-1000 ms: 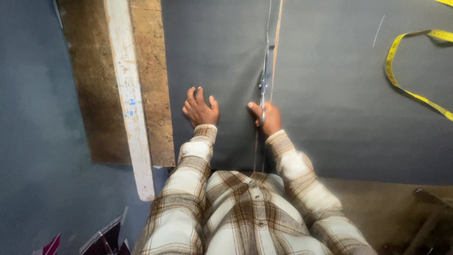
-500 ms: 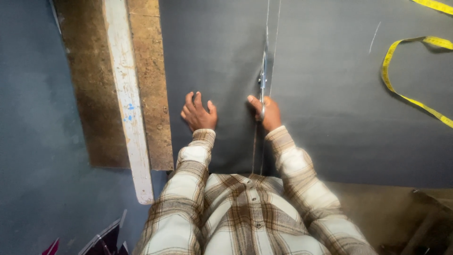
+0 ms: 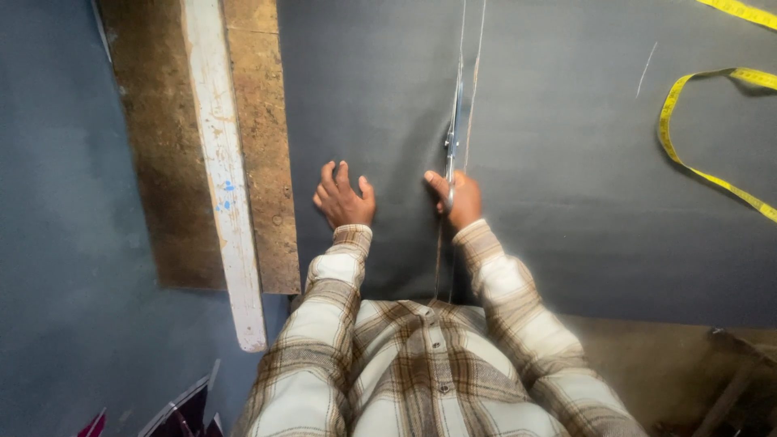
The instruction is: The person measures a large piece of dark fabric using a yellow tape measure and marks it with a white chalk. They then use a long wooden ruler to draw a straight line across the fabric. Finally, they cut the fabric along the marked line using a pair of scissors.
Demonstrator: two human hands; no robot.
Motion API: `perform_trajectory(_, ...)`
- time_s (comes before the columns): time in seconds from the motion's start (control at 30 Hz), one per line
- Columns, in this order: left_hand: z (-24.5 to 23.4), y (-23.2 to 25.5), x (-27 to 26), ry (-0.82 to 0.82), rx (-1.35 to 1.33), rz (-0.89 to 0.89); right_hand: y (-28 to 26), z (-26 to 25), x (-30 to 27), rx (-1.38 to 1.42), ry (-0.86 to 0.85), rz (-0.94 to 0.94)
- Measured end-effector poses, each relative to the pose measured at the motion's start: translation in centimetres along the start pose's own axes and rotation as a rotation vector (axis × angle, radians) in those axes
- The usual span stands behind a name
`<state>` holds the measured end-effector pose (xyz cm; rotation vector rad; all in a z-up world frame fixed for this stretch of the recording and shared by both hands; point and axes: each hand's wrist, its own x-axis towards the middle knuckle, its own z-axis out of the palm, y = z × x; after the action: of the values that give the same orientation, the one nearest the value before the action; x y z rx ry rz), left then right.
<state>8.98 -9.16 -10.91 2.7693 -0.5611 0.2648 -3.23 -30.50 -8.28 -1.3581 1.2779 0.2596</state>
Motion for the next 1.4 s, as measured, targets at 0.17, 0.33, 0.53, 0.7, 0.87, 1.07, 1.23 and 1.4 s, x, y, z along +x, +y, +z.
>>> perform_trajectory(0.17,-0.1,0.0,0.0,0.001,0.002,0.001,-0.3,0.0,-0.4,0.015,-0.013,-0.006)
perform_trajectory(0.33,0.0,0.0,-0.1,-0.011,0.003,-0.001,-1.0,-0.7,3.8,0.031,-0.038,-0.067)
perform_trajectory(0.53,0.0,0.1,0.1,-0.005,0.010,-0.014,-1.9,-1.0,4.9,0.084,-0.039,-0.065)
perform_trajectory(0.7,0.1,0.1,0.0,-0.010,0.009,-0.012,-2.4,-1.1,4.1,0.063,0.008,-0.080)
perform_trajectory(0.87,-0.5,0.4,0.1,-0.044,-0.017,-0.026,-2.8,-0.9,3.6,0.045,0.020,-0.066)
perform_trajectory(1.07,-0.1,0.1,-0.1,-0.033,0.003,-0.016,-2.6,-0.9,3.7,0.002,0.016,-0.064)
perform_trajectory(1.23,0.3,-0.2,-0.1,-0.016,0.013,-0.001,-3.4,-1.1,3.7,0.022,0.007,-0.058)
perform_trajectory(1.4,-0.1,0.0,-0.1,-0.026,0.016,-0.010,-5.0,-1.4,6.7,-0.015,-0.012,-0.106)
